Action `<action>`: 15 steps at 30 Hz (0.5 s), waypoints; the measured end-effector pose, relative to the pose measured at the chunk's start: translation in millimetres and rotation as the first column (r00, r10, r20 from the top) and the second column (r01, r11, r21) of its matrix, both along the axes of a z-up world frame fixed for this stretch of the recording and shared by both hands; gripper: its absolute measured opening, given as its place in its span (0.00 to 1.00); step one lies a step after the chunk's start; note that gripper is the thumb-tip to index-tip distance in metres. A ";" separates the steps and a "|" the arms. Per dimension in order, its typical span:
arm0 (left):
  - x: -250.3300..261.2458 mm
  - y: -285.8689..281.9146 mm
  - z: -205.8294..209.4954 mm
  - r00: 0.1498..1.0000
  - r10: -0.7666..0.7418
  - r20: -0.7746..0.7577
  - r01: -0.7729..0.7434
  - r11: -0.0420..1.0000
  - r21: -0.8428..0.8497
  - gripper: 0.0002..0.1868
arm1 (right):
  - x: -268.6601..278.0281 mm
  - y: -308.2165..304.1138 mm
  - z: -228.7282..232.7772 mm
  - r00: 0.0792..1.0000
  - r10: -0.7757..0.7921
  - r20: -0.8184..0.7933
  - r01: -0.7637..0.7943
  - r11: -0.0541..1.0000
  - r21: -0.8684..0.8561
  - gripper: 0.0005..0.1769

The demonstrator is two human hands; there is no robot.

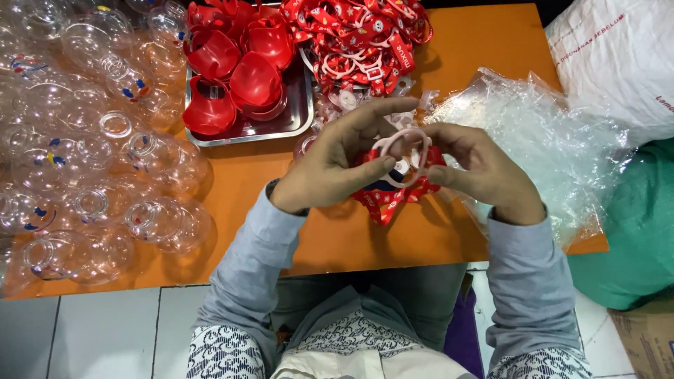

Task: Packaging plastic bottles by attaching decorative red straps and placing them into clear plastic bags.

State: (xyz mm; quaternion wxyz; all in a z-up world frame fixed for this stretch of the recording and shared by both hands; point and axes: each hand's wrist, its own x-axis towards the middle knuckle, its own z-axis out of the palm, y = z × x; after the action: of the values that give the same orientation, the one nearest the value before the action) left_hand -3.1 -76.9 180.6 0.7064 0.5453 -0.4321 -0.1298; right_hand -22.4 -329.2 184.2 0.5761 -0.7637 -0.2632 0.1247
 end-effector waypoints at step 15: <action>-22.6 16.8 -2.5 0.658 0.594 0.463 -0.727 0.662 0.182 0.33 | 2.9 -26.2 1.3 0.940 -0.304 0.156 0.316 0.947 -0.062 0.19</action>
State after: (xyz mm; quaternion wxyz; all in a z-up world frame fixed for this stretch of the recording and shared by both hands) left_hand -25.7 -60.1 178.1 0.5009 0.7971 -0.2917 0.1692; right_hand -19.5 -355.4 185.5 0.5345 -0.8268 -0.1749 -0.0119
